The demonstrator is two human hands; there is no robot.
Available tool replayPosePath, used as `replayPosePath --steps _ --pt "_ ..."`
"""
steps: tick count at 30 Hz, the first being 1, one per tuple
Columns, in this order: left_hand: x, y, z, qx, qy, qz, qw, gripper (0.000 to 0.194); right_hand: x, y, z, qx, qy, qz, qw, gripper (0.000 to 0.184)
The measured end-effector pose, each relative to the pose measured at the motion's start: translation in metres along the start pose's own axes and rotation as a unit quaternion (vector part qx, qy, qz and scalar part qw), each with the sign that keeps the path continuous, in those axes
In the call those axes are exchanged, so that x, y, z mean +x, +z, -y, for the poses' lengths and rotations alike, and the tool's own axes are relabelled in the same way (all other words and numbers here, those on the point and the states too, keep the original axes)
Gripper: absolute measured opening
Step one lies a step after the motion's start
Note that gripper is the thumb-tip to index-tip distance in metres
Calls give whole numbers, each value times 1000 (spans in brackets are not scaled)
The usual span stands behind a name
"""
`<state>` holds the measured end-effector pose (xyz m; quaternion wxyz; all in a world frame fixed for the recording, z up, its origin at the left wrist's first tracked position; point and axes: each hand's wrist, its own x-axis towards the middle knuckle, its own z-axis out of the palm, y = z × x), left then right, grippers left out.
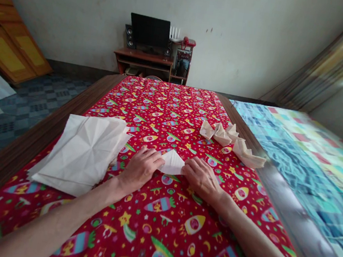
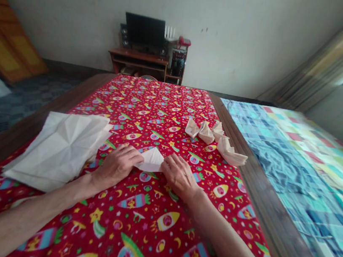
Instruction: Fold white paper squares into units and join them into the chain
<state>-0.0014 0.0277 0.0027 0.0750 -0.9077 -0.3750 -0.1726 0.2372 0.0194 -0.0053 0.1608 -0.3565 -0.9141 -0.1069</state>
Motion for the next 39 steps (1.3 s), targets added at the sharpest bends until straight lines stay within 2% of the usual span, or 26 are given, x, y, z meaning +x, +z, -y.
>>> replayPosePath --steps 6,10,13,19,23,27,32,39 --pt "-14 1 1 -51 -22 -10 998 21 -3 -3 2 63 29 15 997 23" --pt "-21 9 9 -68 -43 -36 996 15 -10 -2 1 117 49 3 992 24" --pt "-21 15 15 -117 -77 -51 989 14 -15 0 0 148 68 -18 986 24" --pt "-15 15 19 -198 -146 -28 969 19 -16 0 -1 245 141 -43 958 22" --pt "-10 12 20 -163 -171 1 972 21 -11 -3 0 269 211 -35 939 26" --pt "-4 13 21 -102 -181 25 978 24 -7 -3 4 229 252 -39 939 27" --pt "-1 16 19 -34 -191 44 980 24 -1 -2 7 179 252 -26 951 20" --pt "5 12 20 6 -200 93 975 23 3 -2 5 131 246 -8 961 26"
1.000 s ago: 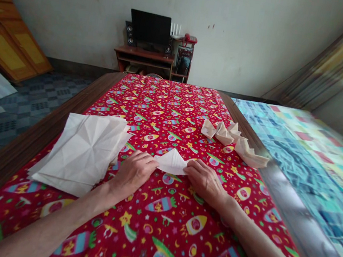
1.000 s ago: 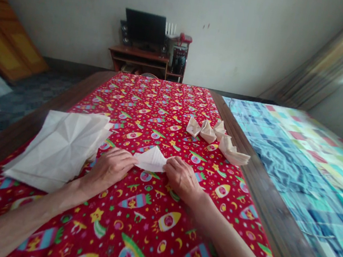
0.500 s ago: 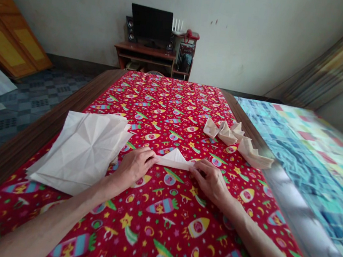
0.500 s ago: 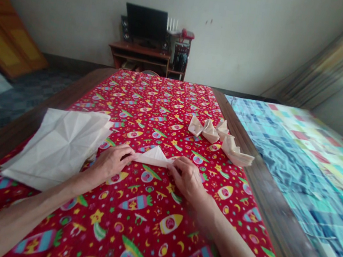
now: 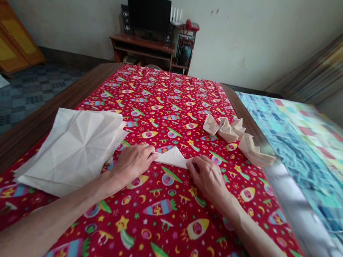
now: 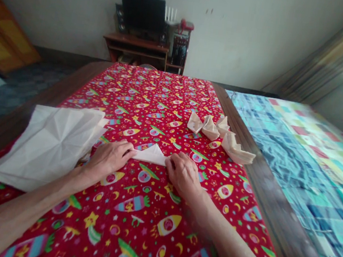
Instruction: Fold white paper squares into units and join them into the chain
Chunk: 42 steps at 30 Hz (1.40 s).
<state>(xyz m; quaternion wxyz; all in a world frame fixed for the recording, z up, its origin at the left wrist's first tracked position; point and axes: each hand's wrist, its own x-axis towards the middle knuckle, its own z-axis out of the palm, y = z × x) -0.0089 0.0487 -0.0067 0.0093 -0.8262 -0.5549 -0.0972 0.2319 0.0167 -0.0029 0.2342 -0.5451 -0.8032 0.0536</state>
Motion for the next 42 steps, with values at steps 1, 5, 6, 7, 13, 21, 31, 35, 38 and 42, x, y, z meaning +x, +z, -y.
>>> replayPosePath --steps 1,5,6,7,13,21,31,35,38,42 --pt "1 -1 0 -2 1 9 1000 23 0 0 -1 0 0 6 1000 26" --pt "5 -3 2 -18 1 27 999 27 1 0 -2 6 9 25 1000 23" --pt "5 -3 2 -21 -3 27 999 27 1 -1 -2 8 11 27 1000 22" --pt "5 -3 2 -23 -11 23 999 25 1 -1 -2 9 11 27 1000 21" --pt "-1 -4 -11 -23 107 -64 992 22 1 0 -1 5 20 29 999 21" --pt "-20 9 -44 -92 239 -15 967 43 0 3 -3 -5 7 7 1000 24" --pt "-23 8 -46 -100 227 24 969 49 -8 10 8 -89 -33 -76 993 43" --pt "-23 4 -47 -114 229 32 966 45 -21 17 15 -75 -141 -9 987 59" --pt "-23 3 -49 -117 222 35 967 42 -30 20 18 -56 -169 17 984 61" --pt "-24 3 -48 -109 219 33 969 46 -35 18 17 -72 -169 36 982 58"
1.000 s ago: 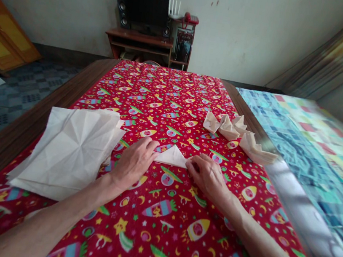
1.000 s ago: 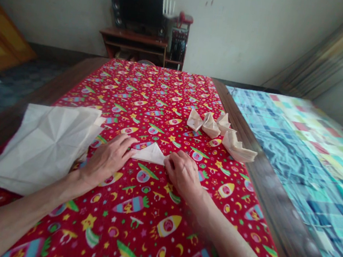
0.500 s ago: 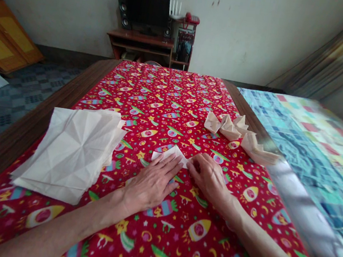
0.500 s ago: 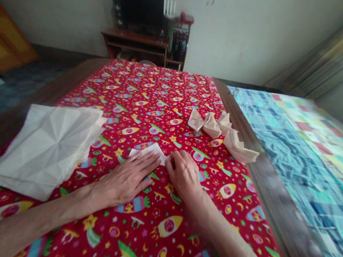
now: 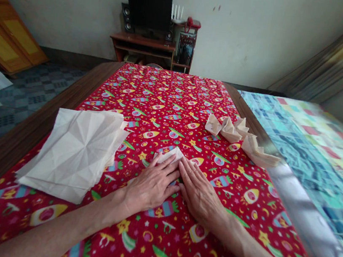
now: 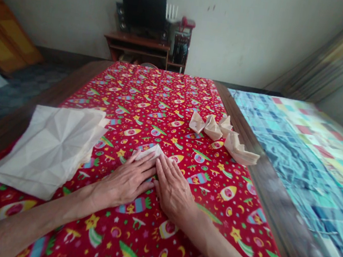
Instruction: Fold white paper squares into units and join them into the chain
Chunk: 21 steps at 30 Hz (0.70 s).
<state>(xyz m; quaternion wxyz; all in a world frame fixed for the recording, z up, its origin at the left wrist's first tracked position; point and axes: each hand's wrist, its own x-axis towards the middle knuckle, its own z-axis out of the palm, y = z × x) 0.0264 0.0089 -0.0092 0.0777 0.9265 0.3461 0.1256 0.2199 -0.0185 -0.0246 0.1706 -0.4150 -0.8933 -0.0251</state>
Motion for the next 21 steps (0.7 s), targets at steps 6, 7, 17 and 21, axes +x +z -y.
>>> replayPosePath --steps 6,7,17,21 --pt "-8 -1 5 19 3 5 1000 50 -2 -7 -7 -14 11 67 998 64" --pt "-10 -1 6 23 0 5 1000 48 -2 -8 -7 -17 13 75 997 63" --pt "-28 -11 19 74 -42 -11 996 45 -8 -14 -9 -26 32 58 997 52" --pt "-36 -14 22 105 -63 -19 992 44 -8 -13 -9 -23 35 29 999 47"
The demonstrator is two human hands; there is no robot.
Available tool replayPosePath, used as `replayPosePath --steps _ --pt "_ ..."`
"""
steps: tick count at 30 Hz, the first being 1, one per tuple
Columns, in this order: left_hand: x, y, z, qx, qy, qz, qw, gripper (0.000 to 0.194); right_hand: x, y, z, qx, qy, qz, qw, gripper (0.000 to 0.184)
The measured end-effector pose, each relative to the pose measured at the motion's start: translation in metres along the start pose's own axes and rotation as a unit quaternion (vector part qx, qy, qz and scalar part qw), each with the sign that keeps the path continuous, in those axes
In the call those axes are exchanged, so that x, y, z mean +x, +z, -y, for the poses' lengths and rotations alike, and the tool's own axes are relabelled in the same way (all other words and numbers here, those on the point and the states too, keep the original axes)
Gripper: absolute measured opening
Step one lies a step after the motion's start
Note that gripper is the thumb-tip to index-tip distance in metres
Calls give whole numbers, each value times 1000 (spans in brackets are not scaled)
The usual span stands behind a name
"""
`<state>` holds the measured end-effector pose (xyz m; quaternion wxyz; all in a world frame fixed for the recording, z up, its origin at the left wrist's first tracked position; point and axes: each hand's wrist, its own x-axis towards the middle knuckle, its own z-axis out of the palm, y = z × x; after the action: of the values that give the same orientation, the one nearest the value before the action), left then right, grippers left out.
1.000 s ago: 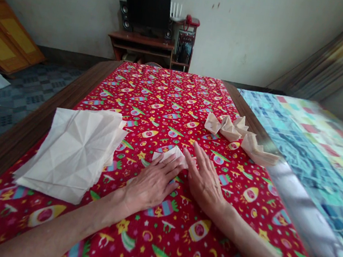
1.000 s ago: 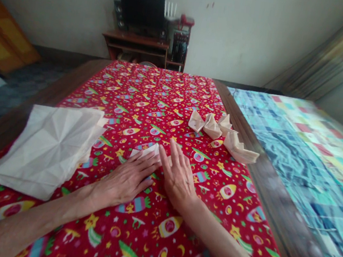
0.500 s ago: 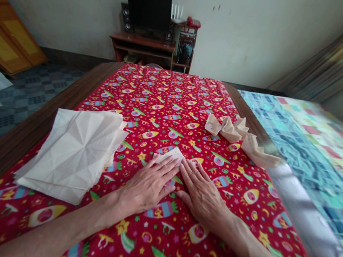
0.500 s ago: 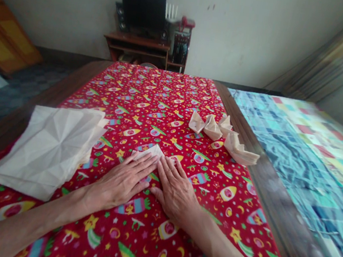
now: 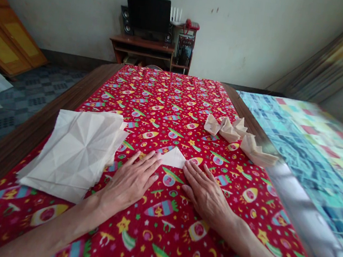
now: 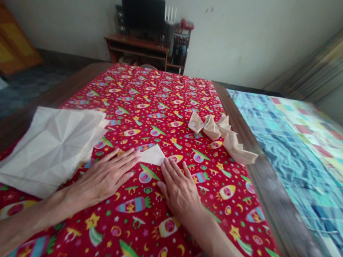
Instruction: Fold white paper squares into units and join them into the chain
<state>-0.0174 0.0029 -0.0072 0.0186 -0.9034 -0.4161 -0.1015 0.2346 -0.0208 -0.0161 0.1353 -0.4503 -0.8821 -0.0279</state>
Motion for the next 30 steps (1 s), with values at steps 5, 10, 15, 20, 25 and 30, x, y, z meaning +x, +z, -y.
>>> replayPosePath --steps 5,10,15,20,25,30 --pt "0 2 8 15 -21 -67 997 37 9 1 2 -2 16 -54 998 34" --pt "14 9 18 -75 -37 -147 986 29 36 -4 -3 -28 23 -52 998 20" --pt "20 20 26 -158 -32 -161 974 30 52 -4 -10 -68 -11 -33 997 17" --pt "18 27 30 -159 -46 -153 974 33 50 0 -13 -57 -47 -60 995 19" --pt "18 27 31 -157 -46 -140 976 34 48 -2 -14 -60 -70 -63 994 19" --pt "18 25 30 -156 -44 -140 977 33 52 -3 -11 -55 -71 -67 994 17"
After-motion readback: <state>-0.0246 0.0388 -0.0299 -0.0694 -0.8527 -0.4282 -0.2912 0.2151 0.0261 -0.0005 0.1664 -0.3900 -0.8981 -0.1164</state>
